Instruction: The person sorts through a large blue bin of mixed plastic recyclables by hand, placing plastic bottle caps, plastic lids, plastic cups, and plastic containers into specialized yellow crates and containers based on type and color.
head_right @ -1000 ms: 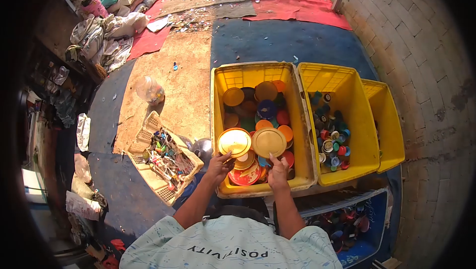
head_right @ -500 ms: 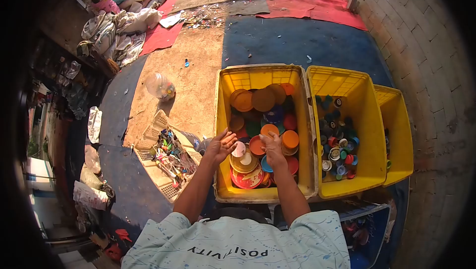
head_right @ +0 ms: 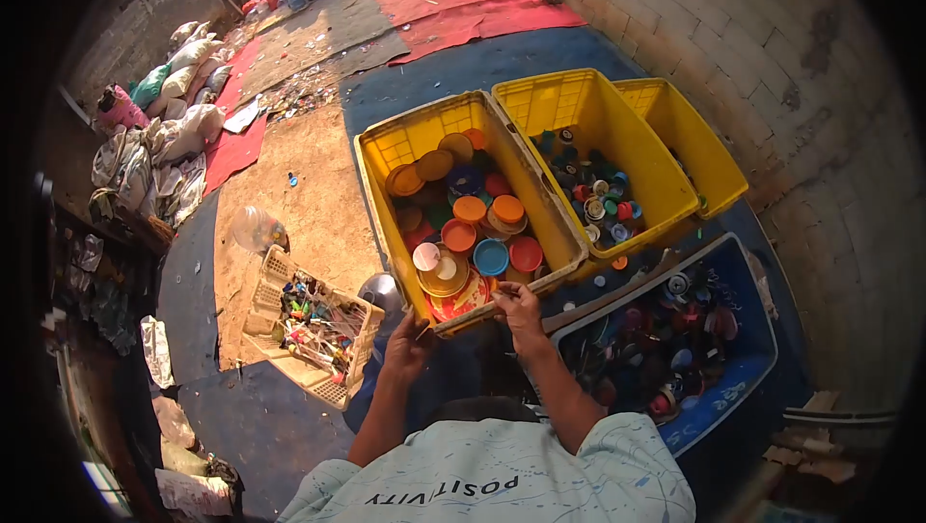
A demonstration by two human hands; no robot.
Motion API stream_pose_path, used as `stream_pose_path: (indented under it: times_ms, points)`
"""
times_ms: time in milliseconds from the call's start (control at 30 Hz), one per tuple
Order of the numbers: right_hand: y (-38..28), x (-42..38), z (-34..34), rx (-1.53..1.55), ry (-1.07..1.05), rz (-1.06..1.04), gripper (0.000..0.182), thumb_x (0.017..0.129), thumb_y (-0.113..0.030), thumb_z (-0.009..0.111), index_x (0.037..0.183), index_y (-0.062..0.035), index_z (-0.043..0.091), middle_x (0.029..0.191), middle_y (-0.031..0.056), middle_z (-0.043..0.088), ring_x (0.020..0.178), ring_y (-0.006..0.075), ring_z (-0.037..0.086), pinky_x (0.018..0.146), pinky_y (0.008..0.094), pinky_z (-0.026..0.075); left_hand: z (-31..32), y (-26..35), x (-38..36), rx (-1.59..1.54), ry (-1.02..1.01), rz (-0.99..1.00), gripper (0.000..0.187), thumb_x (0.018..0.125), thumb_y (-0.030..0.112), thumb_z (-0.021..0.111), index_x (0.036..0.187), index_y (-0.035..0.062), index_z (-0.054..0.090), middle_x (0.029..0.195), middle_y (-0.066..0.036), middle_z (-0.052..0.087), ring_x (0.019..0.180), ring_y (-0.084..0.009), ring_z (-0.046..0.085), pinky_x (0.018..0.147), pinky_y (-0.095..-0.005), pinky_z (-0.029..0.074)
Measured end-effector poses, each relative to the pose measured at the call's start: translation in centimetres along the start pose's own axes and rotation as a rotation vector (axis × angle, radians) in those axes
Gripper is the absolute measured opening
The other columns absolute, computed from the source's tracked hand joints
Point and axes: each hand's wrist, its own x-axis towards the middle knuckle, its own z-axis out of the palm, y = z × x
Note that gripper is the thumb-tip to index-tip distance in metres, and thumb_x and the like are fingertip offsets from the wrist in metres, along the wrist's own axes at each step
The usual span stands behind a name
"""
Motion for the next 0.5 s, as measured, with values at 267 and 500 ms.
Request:
stream_pose_path:
  times_ms: [267, 500]
  points:
    - [5.3, -16.2, -3.7, -0.077, 0.044, -0.110, 0.023, 0.087, -0.013, 0.064, 0.107, -0.0051, 0.057, 0.096, 0.0018, 0.062, 0.080, 0.0070, 0.057, 0.069, 0.0217, 0.046, -7.7, -7.4, -8.6, 0.018, 0.005, -0.177, 0.031, 0.086, 0.038, 0.066, 0.067, 0.0144, 0.061, 0.075, 0.002, 0.063, 0.072, -0.0145, 0.055, 0.068, -0.0325, 0.044]
    - [8.4, -25.9, -10.2, -0.065, 0.204, -0.182, 0.018, 0.086, -0.012, 0.064, 0.101, -0.0040, 0.061, 0.084, 0.0012, 0.061, 0.074, 0.0073, 0.056, 0.064, 0.0221, 0.047, -7.2, -14.4, -14.0, 0.231, -0.031, -0.271, 0.022, 0.088, 0.035, 0.064, 0.078, 0.0154, 0.065, 0.080, 0.004, 0.063, 0.074, -0.0131, 0.053, 0.068, -0.0303, 0.044]
